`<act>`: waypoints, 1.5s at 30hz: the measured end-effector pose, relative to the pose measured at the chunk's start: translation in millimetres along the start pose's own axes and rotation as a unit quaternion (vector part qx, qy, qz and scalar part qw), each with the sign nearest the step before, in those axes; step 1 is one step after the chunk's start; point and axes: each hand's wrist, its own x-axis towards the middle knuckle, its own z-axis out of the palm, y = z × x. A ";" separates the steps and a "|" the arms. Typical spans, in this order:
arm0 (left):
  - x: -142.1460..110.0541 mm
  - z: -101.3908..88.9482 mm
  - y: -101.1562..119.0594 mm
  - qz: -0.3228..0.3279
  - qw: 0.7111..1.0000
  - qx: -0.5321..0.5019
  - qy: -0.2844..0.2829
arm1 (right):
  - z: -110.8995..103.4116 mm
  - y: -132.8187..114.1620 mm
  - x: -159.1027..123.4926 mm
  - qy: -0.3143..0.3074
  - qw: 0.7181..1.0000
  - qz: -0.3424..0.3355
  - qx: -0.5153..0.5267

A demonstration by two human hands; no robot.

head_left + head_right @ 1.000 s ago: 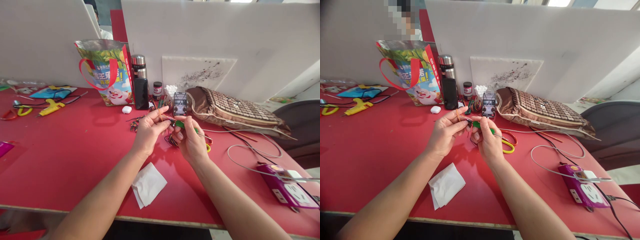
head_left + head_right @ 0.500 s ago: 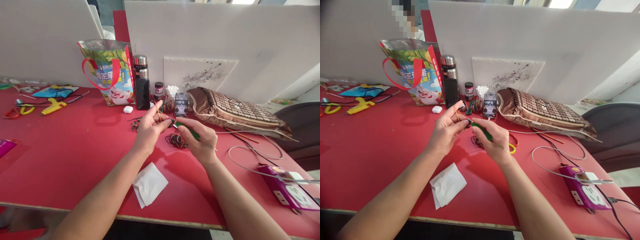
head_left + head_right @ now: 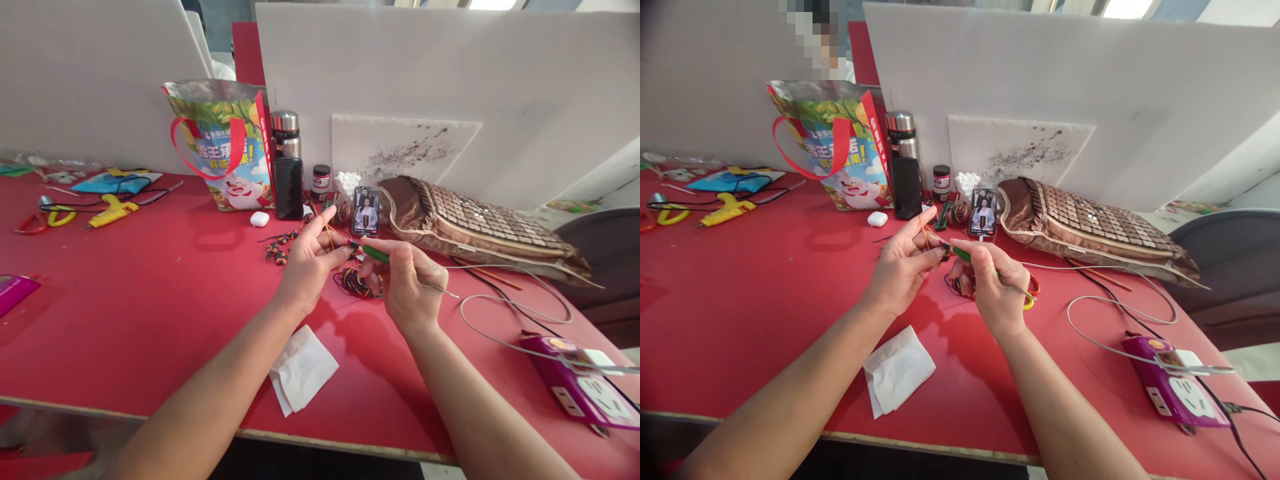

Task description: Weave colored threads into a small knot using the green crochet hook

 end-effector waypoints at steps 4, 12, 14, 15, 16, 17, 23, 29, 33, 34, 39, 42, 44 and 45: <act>0.3 -1.4 -1.6 0.021 1.000 0.012 0.001 | -0.1 -1.5 3.7 -0.031 0.999 0.012 0.031; -2.1 0.3 -1.6 0.015 1.000 0.018 0.007 | 0.9 -0.2 2.3 -0.008 0.999 0.037 -0.008; -2.6 -0.4 -1.6 0.011 1.000 0.028 0.008 | 0.4 1.3 0.6 -0.024 0.999 0.036 -0.015; -2.9 -0.5 -1.8 0.010 0.999 0.034 0.007 | 0.2 2.3 -0.1 -0.034 0.999 0.031 -0.027; -3.3 -0.5 -2.4 0.010 0.999 0.041 0.006 | 0.1 3.5 -0.7 -0.041 0.998 0.022 -0.048; -3.6 -0.3 -3.3 0.011 0.999 0.049 0.007 | 0.2 4.7 -1.4 -0.045 0.996 0.008 -0.077; -3.3 2.2 -9.8 0.020 0.998 0.037 0.037 | 4.1 13.0 -6.4 -0.049 0.960 -0.150 -0.230; 3.6 -4.1 -4.9 -0.046 0.996 -0.056 0.050 | 8.6 19.5 -14.9 -0.035 0.990 -0.039 -0.132; 5.6 -7.9 -3.1 -0.061 0.994 -0.070 0.055 | 13.5 19.9 -17.7 -0.007 0.997 0.067 -0.031; 5.2 -8.0 -3.5 -0.060 0.994 -0.071 0.054 | 14.4 19.5 -17.8 0.003 0.997 0.073 -0.025; 1.4 -4.7 -8.2 -0.023 0.997 -0.050 0.045 | 16.3 16.7 -15.5 0.036 0.996 0.083 0.020; 0.3 -3.7 -10.0 0.005 0.999 -0.027 0.040 | 17.6 15.2 -12.8 0.043 0.990 0.103 0.081; 0.4 -3.7 -10.1 0.019 0.999 -0.014 0.038 | 18.4 14.5 -11.3 0.045 0.987 0.112 0.104; 0.4 -3.7 -9.9 0.024 0.999 -0.008 0.037 | 18.6 14.2 -10.7 0.046 0.987 0.114 0.108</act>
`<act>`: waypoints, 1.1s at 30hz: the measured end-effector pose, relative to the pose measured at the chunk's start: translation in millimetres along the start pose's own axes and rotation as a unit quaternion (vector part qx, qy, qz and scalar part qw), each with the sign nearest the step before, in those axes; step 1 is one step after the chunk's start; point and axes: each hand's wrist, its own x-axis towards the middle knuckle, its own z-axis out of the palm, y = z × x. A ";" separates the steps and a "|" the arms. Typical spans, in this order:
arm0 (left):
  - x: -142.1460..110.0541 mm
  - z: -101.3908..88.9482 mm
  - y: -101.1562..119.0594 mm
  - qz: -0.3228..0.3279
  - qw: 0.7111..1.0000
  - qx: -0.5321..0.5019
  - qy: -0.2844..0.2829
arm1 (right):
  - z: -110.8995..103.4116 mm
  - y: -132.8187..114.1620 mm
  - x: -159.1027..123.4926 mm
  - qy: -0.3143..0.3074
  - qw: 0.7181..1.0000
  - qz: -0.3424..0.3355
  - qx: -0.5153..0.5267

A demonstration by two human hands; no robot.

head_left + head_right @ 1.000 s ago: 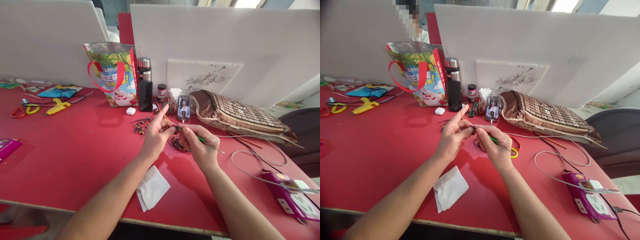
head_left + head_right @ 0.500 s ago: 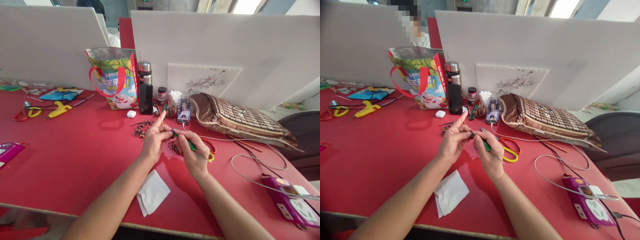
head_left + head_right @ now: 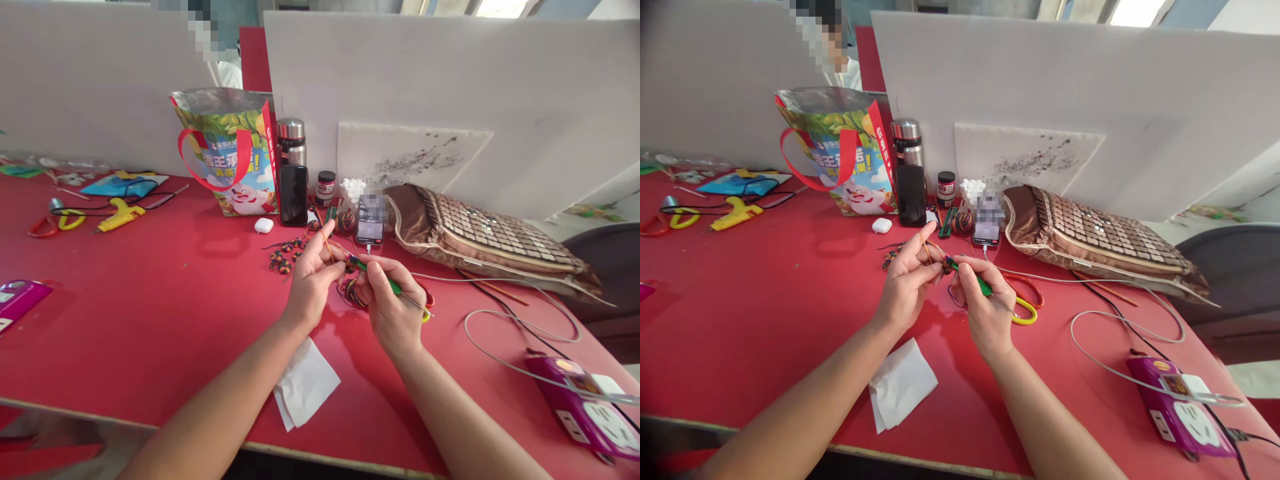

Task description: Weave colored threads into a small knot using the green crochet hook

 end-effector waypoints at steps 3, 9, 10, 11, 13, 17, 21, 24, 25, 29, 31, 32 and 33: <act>-0.5 0.6 1.5 0.016 1.000 0.026 -0.008 | 0.0 -1.6 0.9 0.001 1.000 0.001 -0.027; -4.6 2.6 2.2 0.031 0.995 0.093 -0.014 | -2.1 -0.8 -1.6 0.001 0.992 -0.018 -0.122; -4.9 2.7 1.3 0.032 0.995 0.098 -0.014 | -2.7 0.6 -2.9 -0.001 0.991 -0.027 -0.132; -4.9 2.6 0.1 0.030 0.995 0.096 -0.014 | -3.5 1.9 -4.4 -0.003 0.989 -0.038 -0.144; -4.3 2.3 -2.2 0.007 0.998 0.061 -0.011 | -5.4 3.5 -7.1 -0.006 0.982 -0.070 -0.177; -2.7 0.7 -4.2 -0.050 0.998 -0.029 -0.012 | -10.2 -1.3 -7.9 -0.058 0.957 -0.161 -0.233; -2.3 -1.0 -4.5 -0.033 0.999 -0.002 -0.025 | -13.2 -6.1 -3.4 -0.085 0.950 -0.168 -0.250; -1.9 -1.7 -4.1 -0.015 0.999 0.024 -0.029 | -12.4 -3.9 -1.6 -0.058 0.967 -0.112 -0.220; -1.4 -1.8 -3.5 -0.006 0.999 0.033 -0.030 | -11.5 -3.1 -1.4 -0.052 0.972 -0.095 -0.207; 3.8 -1.0 0.2 0.012 0.997 0.060 -0.045 | -6.2 -3.9 0.3 -0.022 0.987 -0.046 -0.151; 7.9 -0.1 0.9 0.002 0.997 0.063 -0.049 | -4.4 -4.8 2.0 -0.001 0.992 -0.028 -0.126; 9.9 0.4 0.6 -0.005 0.997 0.060 -0.048 | -4.0 -4.7 2.9 0.008 0.993 -0.021 -0.116; 11.8 0.7 -0.2 -0.013 0.997 0.053 -0.046 | -4.0 -4.3 3.7 0.013 0.994 -0.016 -0.110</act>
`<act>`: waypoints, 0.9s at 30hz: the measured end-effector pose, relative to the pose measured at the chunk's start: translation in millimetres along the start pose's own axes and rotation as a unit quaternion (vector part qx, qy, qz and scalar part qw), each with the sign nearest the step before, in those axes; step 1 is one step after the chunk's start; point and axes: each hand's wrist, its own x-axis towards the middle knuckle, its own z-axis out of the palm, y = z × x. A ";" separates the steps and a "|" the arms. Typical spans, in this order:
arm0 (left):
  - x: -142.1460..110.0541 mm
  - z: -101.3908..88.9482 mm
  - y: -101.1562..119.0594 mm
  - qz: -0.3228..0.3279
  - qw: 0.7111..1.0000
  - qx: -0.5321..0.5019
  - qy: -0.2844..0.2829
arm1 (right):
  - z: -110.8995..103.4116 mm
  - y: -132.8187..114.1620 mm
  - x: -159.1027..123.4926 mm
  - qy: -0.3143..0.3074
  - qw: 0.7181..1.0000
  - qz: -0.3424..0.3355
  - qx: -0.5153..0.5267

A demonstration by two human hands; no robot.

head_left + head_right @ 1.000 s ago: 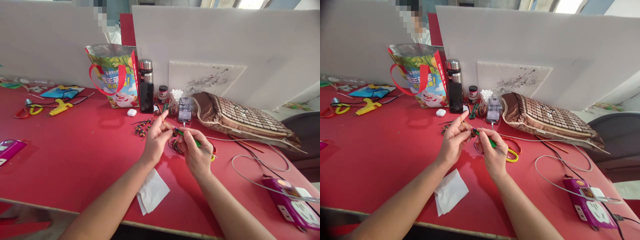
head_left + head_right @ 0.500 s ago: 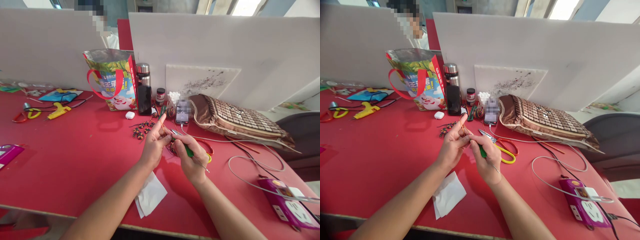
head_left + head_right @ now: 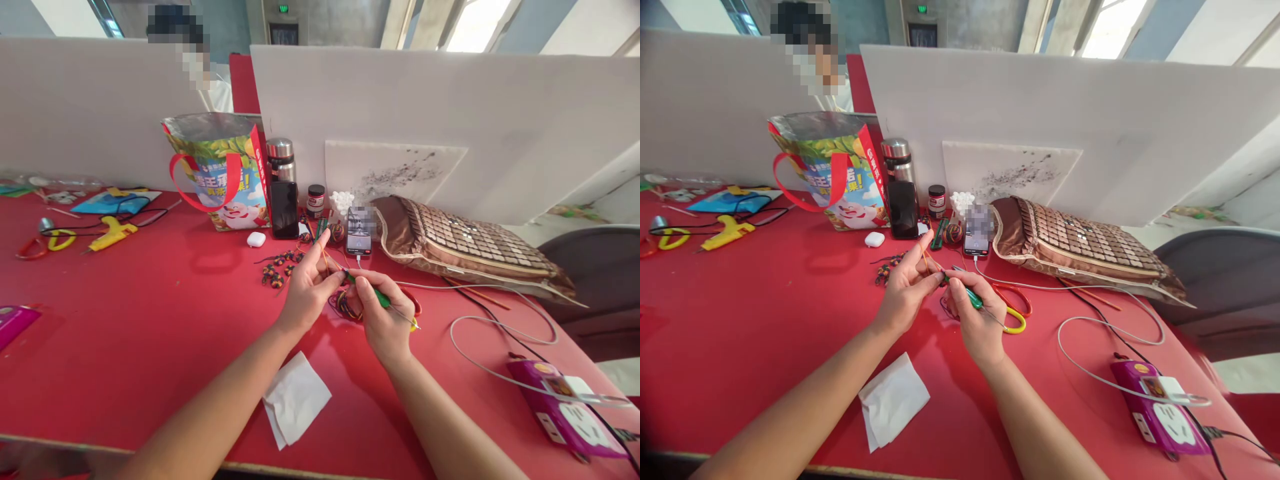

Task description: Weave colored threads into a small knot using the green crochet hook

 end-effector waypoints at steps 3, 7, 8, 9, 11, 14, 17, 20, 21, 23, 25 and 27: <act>4.5 0.3 -4.1 -0.031 0.998 -0.046 0.005 | -0.9 2.8 1.8 0.003 1.000 0.009 0.007; 8.0 -1.0 -8.4 -0.060 0.995 -0.079 0.011 | -3.5 5.0 3.5 -0.009 1.000 0.011 0.004; 8.8 -1.3 -8.6 -0.060 0.995 -0.075 0.012 | -4.5 5.3 4.0 -0.014 1.000 0.010 0.004; 9.6 -1.6 -8.4 -0.059 0.996 -0.069 0.011 | -5.7 5.6 4.6 -0.018 1.000 0.010 0.002; 10.7 -1.3 -7.5 -0.056 0.997 -0.050 0.006 | -8.6 6.8 5.7 -0.021 1.000 0.011 -0.007; 9.5 1.6 -6.6 -0.043 0.999 -0.003 -0.001 | -12.7 9.4 6.5 -0.022 0.998 0.008 -0.052; 5.2 7.1 -8.5 -0.006 0.999 0.051 0.008 | -14.1 11.7 6.2 -0.020 0.991 -0.045 -0.123; 2.4 11.6 -11.6 0.009 0.997 0.074 0.016 | -12.7 13.9 5.4 -0.018 0.975 -0.124 -0.186; 2.3 12.5 -12.2 0.004 0.998 0.064 0.020 | -12.0 14.6 5.0 -0.018 0.968 -0.152 -0.198; 2.9 13.1 -12.1 -0.015 0.999 0.022 0.029 | -11.0 15.2 4.0 -0.020 0.956 -0.206 -0.209; 3.1 12.4 -10.4 -0.032 0.998 -0.026 0.038 | -10.5 14.3 2.7 -0.025 0.947 -0.244 -0.207; 2.2 10.5 -8.0 -0.043 0.997 -0.055 0.040 | -10.6 11.9 1.2 -0.036 0.945 -0.257 -0.201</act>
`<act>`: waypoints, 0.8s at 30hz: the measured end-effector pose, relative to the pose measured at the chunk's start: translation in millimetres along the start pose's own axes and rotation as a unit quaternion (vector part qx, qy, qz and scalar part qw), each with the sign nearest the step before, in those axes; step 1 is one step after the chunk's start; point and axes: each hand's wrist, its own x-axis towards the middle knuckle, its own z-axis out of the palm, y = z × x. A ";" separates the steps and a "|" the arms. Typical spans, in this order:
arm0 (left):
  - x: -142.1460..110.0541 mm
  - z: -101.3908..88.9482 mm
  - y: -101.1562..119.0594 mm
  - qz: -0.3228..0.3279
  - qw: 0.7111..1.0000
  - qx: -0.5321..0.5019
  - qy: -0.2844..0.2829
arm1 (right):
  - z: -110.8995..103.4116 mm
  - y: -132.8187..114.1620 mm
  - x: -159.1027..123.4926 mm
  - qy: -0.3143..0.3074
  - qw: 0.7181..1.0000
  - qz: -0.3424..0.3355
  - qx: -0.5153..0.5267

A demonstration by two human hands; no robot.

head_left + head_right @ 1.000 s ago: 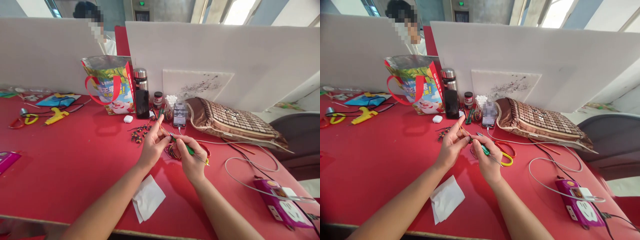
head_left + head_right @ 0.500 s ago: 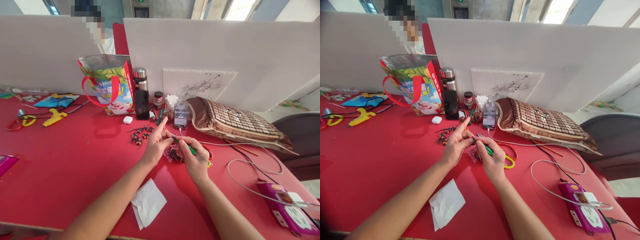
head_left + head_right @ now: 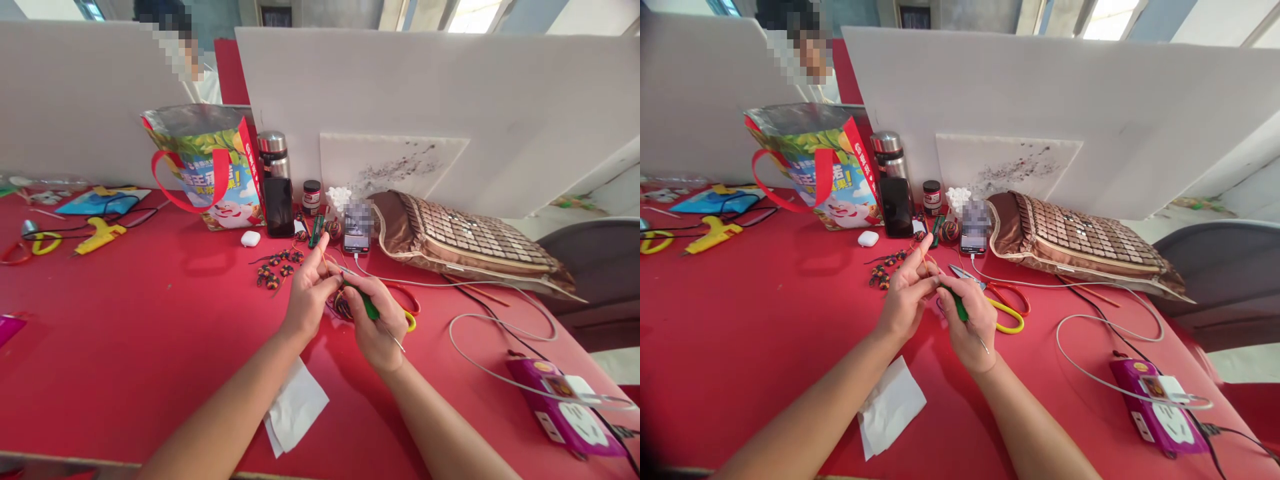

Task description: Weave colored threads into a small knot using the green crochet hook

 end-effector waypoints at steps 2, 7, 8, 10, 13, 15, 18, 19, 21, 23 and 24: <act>-1.6 -3.0 2.4 -0.007 1.000 -0.009 -0.006 | -1.2 -2.9 -0.1 -0.013 1.000 0.001 0.016; -2.4 -12.0 5.5 -0.005 1.000 0.003 -0.002 | -0.3 -4.8 -3.7 -0.026 0.991 0.109 0.075; -2.1 -13.3 5.6 -0.003 1.000 0.001 0.003 | 0.5 -4.2 -5.1 -0.022 0.986 0.138 0.089; -1.7 -15.1 5.4 -0.004 1.000 -0.006 0.010 | 2.2 -2.9 -7.7 -0.014 0.976 0.182 0.115; -2.3 -16.2 4.3 -0.010 1.000 -0.015 0.014 | 4.5 -2.2 -10.3 -0.006 0.965 0.219 0.148; -3.3 -16.2 3.5 -0.009 1.000 -0.016 0.011 | 5.7 -3.1 -10.9 -0.001 0.957 0.236 0.166; -4.8 -15.5 2.6 0.004 1.000 -0.011 0.006 | 6.9 -5.2 -10.4 0.010 0.946 0.260 0.192; -5.3 -15.2 2.5 0.010 1.000 -0.006 0.004 | 7.1 -5.6 -10.0 0.012 0.943 0.266 0.199; -6.2 -14.6 2.4 0.022 1.000 0.010 0.000 | 7.0 -5.9 -8.7 0.011 0.939 0.271 0.211; -7.0 -14.3 2.5 0.033 0.999 0.027 -0.006 | 6.2 -5.4 -7.2 0.006 0.940 0.268 0.213; -7.3 -14.1 2.4 0.037 0.999 0.034 -0.008 | 5.8 -5.0 -6.4 0.004 0.943 0.263 0.206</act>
